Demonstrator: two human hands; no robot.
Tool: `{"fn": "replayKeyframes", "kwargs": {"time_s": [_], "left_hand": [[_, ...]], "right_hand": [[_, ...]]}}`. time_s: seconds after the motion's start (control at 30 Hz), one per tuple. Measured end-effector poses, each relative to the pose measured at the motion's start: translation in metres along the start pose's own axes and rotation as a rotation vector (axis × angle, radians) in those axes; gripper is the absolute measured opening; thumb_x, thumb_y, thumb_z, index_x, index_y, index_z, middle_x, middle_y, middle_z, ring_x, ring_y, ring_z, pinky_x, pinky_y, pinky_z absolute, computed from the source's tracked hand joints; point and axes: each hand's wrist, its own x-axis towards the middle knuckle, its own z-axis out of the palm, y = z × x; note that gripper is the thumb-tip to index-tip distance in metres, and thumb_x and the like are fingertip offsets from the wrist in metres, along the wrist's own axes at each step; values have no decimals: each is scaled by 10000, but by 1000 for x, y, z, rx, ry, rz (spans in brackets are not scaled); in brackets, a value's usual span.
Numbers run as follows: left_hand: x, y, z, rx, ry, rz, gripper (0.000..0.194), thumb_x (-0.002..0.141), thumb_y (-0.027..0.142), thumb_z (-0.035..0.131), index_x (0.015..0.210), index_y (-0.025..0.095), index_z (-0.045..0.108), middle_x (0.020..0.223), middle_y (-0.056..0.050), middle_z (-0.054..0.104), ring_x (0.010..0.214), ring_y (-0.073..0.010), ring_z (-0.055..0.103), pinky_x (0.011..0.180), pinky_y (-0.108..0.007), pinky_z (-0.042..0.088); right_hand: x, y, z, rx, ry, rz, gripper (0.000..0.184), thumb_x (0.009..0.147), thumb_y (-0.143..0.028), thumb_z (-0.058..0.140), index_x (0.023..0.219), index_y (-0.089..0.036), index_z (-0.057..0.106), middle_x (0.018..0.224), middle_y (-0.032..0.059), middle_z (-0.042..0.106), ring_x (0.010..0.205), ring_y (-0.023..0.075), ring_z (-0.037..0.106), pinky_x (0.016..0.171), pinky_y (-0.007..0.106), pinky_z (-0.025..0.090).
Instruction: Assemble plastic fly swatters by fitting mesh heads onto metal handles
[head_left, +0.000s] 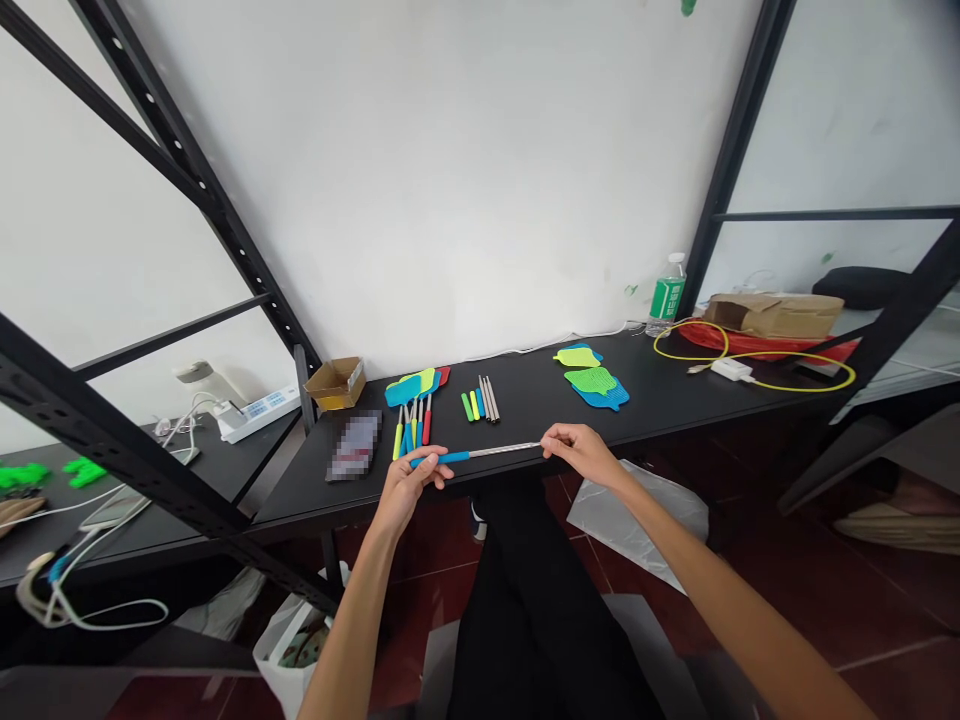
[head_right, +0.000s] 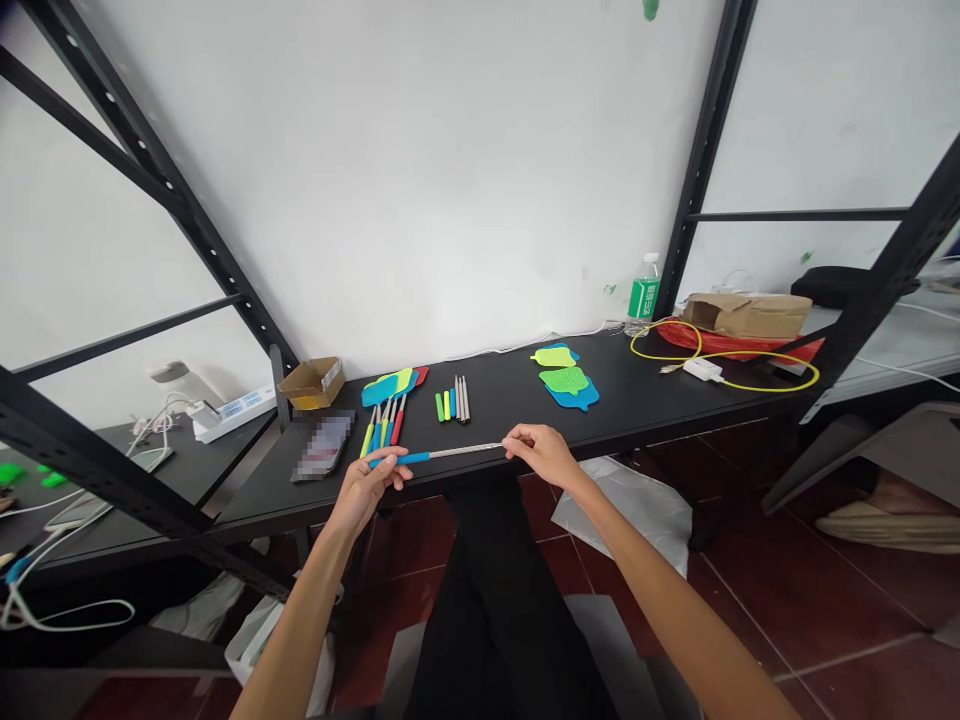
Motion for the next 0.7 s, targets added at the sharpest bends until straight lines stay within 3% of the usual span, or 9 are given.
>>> {"fn": "replayKeyframes", "kwargs": {"time_s": [0.1,0.27,0.47,0.6,0.7], "left_hand": [[0,0,0,-4,-2,3,371,851,417,738,1058,110,725,779,-96,735,622,-147,604,636,-273,493],[0,0,1,3,8,-1,386,843,432,740,1063,115,725,791,-100,738,631,-159,610,636,-283,499],[0,-1,-1,5,-3,-1,357,850,424,736,1053,130,735,777,-86,741,623,-148,615,645,-276,498],[0,-1,-1,14,-7,-2,361,847,423,740,1052,125,732,778,-89,742,631,-154,617,652,-281,498],[0,0,0,8,-7,-1,358,854,416,736,1058,123,728,790,-93,742,633,-153,612,658,-282,496]], "right_hand": [[-1,-3,0,-60,16,5,441,930,-558,503,724,-215,689,718,21,709,590,156,524,605,292,361],[0,1,-1,8,17,11,317,846,-496,638,1046,-251,662,840,4,739,628,159,546,660,296,415],[1,4,1,12,23,-4,240,837,-475,646,855,-236,657,764,-5,701,617,154,523,633,289,384],[-1,-2,0,-53,13,1,402,907,-544,537,730,-219,694,712,13,699,576,152,508,596,290,350],[-1,-3,-2,-27,10,2,363,907,-543,545,842,-229,715,758,12,718,593,154,519,615,292,367]]}}
